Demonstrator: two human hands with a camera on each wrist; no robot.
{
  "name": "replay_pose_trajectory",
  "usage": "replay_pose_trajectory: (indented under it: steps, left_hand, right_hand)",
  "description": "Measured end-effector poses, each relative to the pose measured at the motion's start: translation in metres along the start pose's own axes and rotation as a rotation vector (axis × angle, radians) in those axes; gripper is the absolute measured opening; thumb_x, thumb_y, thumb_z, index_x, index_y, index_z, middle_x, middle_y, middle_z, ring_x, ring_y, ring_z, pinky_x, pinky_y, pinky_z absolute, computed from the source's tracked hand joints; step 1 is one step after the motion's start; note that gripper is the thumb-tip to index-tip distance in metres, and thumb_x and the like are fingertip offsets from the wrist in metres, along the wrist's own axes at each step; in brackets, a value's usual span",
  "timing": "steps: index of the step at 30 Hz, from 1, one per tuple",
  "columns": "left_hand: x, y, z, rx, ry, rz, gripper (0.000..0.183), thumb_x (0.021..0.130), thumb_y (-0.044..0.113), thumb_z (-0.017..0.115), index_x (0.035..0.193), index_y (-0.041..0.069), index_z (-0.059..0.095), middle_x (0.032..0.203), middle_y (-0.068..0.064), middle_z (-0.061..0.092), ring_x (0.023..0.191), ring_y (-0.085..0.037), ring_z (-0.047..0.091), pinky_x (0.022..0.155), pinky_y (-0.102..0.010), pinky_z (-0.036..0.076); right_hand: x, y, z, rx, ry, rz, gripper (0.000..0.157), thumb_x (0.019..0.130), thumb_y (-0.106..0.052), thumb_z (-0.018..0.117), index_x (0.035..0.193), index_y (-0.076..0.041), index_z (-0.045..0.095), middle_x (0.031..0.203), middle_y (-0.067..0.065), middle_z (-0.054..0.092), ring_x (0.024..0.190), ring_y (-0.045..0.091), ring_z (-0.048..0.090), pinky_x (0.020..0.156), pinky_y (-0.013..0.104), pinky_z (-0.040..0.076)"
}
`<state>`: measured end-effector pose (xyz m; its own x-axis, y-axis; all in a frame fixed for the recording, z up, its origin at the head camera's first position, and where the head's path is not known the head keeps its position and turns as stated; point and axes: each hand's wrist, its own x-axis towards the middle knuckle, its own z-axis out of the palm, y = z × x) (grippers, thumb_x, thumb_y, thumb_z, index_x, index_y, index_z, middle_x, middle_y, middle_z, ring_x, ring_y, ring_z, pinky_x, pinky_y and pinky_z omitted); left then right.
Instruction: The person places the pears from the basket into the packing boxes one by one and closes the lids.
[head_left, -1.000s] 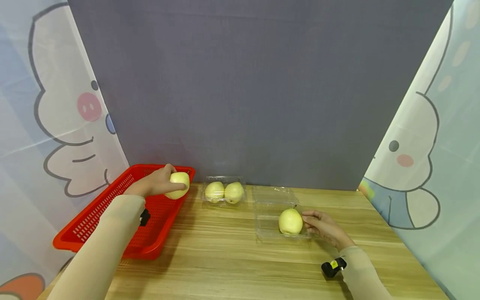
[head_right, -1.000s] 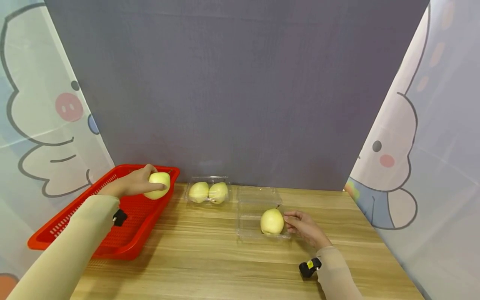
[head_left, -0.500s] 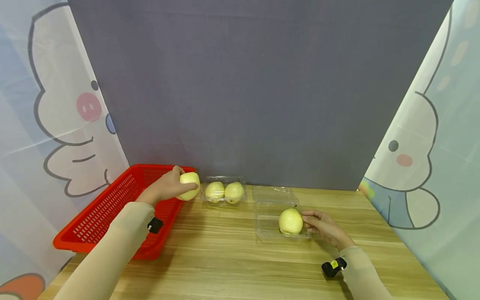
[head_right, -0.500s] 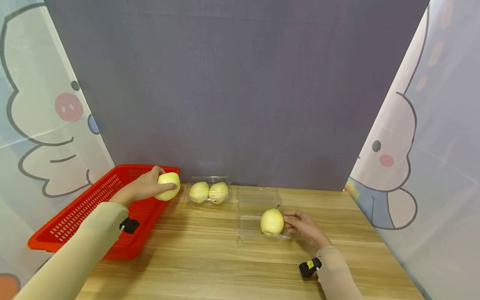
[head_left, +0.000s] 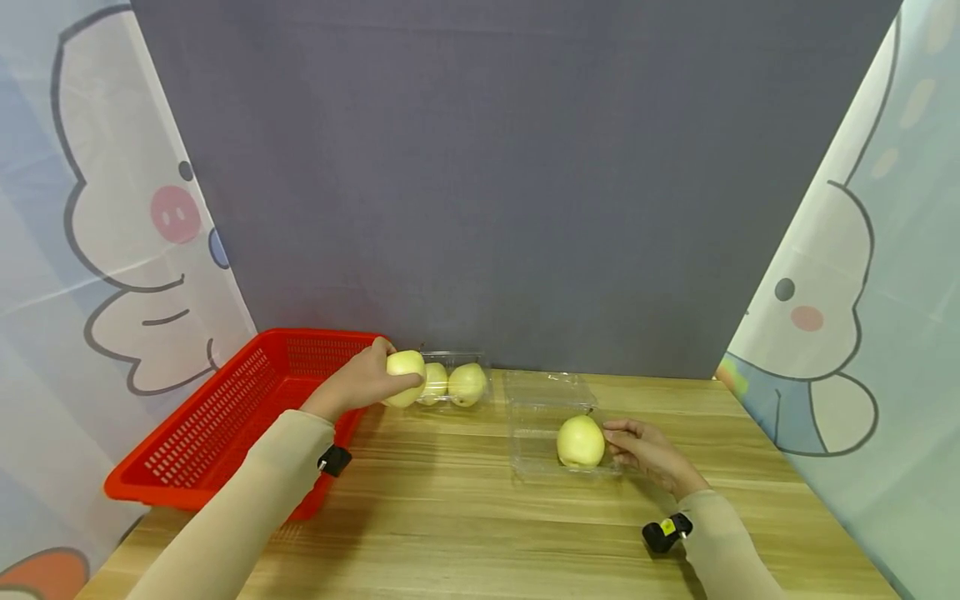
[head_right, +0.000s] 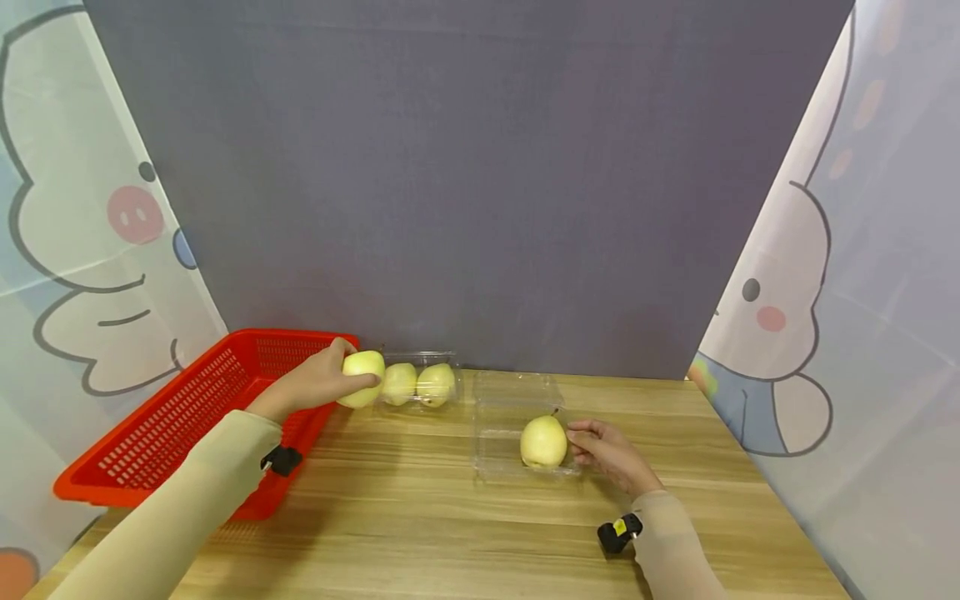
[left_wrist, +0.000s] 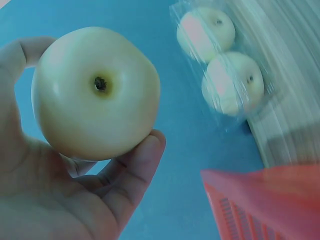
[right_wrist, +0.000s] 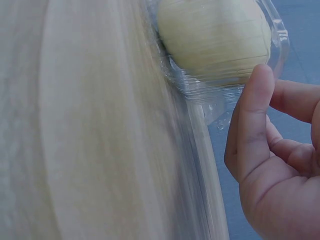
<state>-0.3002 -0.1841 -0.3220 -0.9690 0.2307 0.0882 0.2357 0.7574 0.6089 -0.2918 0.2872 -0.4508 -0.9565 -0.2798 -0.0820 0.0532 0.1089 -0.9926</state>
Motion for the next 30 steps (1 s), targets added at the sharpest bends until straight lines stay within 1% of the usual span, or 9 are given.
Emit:
replay_pose_trajectory:
  steps: [9,13,16,19,24,27,30]
  left_hand:
    - [0.0,0.013,0.019,-0.051,0.004,0.026,0.061,0.085,0.047,0.071,0.116,0.001,0.045,0.095,-0.012,0.058,0.076,-0.022,0.055,0.068,-0.035,0.048]
    - [0.001,0.018,0.03,-0.09,0.002,0.025,0.062,0.084,0.046,0.072,0.118,0.001,0.045,0.096,-0.011,0.058,0.075,-0.022,0.056,0.065,-0.034,0.049]
    - [0.002,0.021,0.039,-0.112,-0.005,0.024,0.064,0.084,0.045,0.073,0.121,0.001,0.045,0.098,-0.011,0.058,0.076,-0.022,0.057,0.066,-0.034,0.05]
    - [0.003,0.024,0.048,-0.135,-0.011,0.038,0.064,0.084,0.043,0.074,0.122,0.001,0.045,0.097,-0.011,0.058,0.074,-0.021,0.057,0.066,-0.034,0.05]
    - [0.003,0.031,0.062,-0.151,-0.01,0.038,0.063,0.083,0.044,0.075,0.122,0.003,0.047,0.093,-0.009,0.058,0.072,-0.021,0.056,0.062,-0.033,0.048]
    - [0.004,0.035,0.069,-0.156,-0.014,0.041,0.066,0.083,0.046,0.075,0.125,0.003,0.047,0.092,-0.009,0.058,0.073,-0.021,0.055,0.063,-0.034,0.047]
    - [0.006,0.04,0.076,-0.178,-0.013,0.05,0.068,0.083,0.046,0.075,0.126,0.003,0.047,0.094,-0.007,0.059,0.078,-0.022,0.056,0.067,-0.036,0.048]
  right_hand:
    - [0.0,-0.001,0.001,0.004,-0.005,0.004,0.049,0.103,-0.013,0.056,0.137,0.018,0.037,0.101,0.007,0.057,0.084,0.01,0.059,0.071,0.02,0.054]
    - [0.0,0.0,0.001,0.006,-0.006,0.003,0.049,0.103,-0.012,0.056,0.136,0.017,0.037,0.101,0.006,0.057,0.084,0.01,0.059,0.071,0.02,0.054]
    - [0.0,0.0,0.001,0.003,-0.006,0.0,0.048,0.103,-0.012,0.056,0.136,0.017,0.037,0.102,0.007,0.057,0.085,0.01,0.059,0.071,0.02,0.054]
    - [0.0,0.0,0.001,0.0,-0.005,0.001,0.049,0.103,-0.013,0.056,0.137,0.017,0.036,0.102,0.007,0.057,0.085,0.01,0.059,0.072,0.02,0.054]
    - [0.0,-0.001,0.001,-0.004,0.0,0.005,0.051,0.103,-0.013,0.056,0.138,0.017,0.036,0.102,0.007,0.057,0.084,0.01,0.059,0.071,0.02,0.054]
    - [0.0,-0.001,0.001,-0.004,0.003,0.005,0.05,0.103,-0.013,0.056,0.138,0.018,0.036,0.101,0.006,0.057,0.084,0.01,0.059,0.071,0.02,0.054]
    - [0.0,-0.001,0.001,-0.005,0.005,0.003,0.05,0.104,-0.012,0.056,0.138,0.018,0.036,0.102,0.006,0.057,0.084,0.01,0.059,0.071,0.02,0.054]
